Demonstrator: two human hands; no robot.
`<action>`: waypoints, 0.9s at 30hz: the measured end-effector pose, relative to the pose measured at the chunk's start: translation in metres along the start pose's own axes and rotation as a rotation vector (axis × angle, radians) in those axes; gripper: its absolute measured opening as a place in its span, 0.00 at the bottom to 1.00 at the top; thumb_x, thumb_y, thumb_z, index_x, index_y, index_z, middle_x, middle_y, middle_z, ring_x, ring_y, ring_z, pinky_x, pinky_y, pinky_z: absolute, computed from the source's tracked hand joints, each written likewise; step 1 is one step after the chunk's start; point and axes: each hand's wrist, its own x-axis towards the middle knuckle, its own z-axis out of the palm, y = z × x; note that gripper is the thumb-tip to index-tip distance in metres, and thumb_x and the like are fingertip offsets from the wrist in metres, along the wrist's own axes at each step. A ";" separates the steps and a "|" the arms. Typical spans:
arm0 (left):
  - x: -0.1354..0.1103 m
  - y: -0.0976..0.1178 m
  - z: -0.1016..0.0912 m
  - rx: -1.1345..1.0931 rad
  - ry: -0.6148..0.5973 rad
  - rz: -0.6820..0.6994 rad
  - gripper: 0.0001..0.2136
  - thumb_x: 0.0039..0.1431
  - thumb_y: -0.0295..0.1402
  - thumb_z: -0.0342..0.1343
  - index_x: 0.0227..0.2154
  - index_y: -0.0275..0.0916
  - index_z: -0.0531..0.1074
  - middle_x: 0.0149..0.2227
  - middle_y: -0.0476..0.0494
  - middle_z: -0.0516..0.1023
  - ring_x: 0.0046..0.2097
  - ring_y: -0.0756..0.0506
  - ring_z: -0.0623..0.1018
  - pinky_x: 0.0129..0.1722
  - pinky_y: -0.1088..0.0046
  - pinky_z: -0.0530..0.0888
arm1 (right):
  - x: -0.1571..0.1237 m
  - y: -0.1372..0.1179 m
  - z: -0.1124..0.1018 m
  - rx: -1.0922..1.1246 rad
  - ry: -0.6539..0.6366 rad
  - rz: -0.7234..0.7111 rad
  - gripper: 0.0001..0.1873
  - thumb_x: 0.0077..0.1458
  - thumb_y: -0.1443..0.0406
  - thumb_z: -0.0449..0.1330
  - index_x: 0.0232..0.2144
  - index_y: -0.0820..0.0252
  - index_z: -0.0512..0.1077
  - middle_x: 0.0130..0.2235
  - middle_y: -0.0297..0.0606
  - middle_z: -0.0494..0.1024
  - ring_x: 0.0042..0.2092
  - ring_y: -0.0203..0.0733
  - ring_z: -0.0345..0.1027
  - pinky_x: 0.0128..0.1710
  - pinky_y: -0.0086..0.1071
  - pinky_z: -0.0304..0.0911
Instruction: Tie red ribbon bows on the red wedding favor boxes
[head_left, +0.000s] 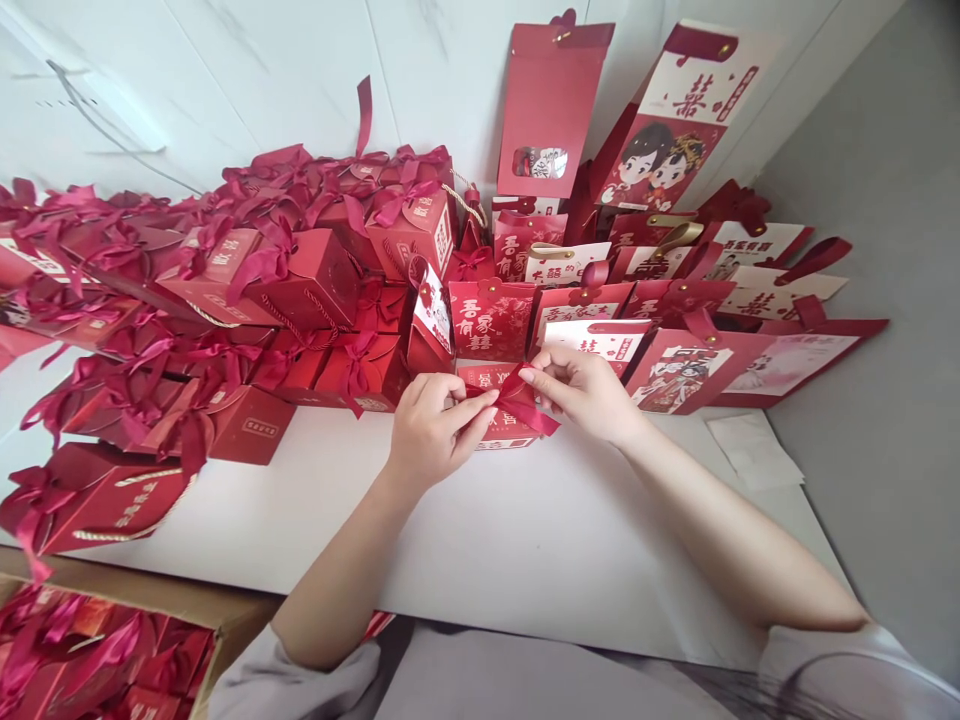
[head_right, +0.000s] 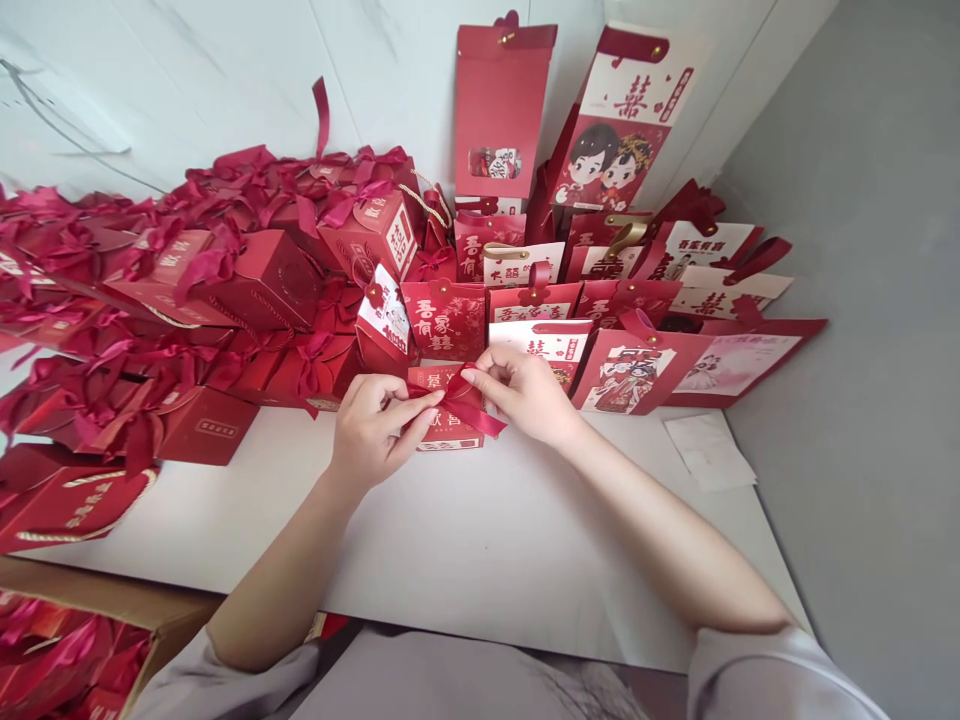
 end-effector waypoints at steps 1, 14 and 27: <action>0.001 0.000 -0.001 -0.014 -0.014 0.005 0.09 0.60 0.31 0.62 0.43 0.44 0.82 0.33 0.45 0.72 0.36 0.46 0.71 0.39 0.67 0.69 | 0.000 0.001 0.002 -0.006 0.024 0.002 0.19 0.63 0.49 0.59 0.29 0.57 0.68 0.20 0.29 0.71 0.21 0.35 0.60 0.27 0.31 0.58; 0.009 -0.010 -0.015 -0.477 -0.214 -0.654 0.09 0.62 0.39 0.59 0.32 0.40 0.67 0.32 0.49 0.71 0.34 0.48 0.70 0.35 0.72 0.67 | -0.011 -0.006 0.012 -0.432 0.331 -0.307 0.09 0.66 0.61 0.57 0.45 0.59 0.71 0.32 0.38 0.76 0.33 0.42 0.71 0.32 0.34 0.64; 0.009 -0.017 -0.011 -0.890 -0.280 -0.830 0.18 0.62 0.41 0.58 0.22 0.38 0.63 0.24 0.52 0.62 0.26 0.51 0.62 0.27 0.72 0.62 | -0.055 -0.018 0.080 -0.934 0.056 -0.855 0.13 0.68 0.62 0.54 0.39 0.61 0.78 0.63 0.49 0.71 0.62 0.52 0.65 0.59 0.51 0.61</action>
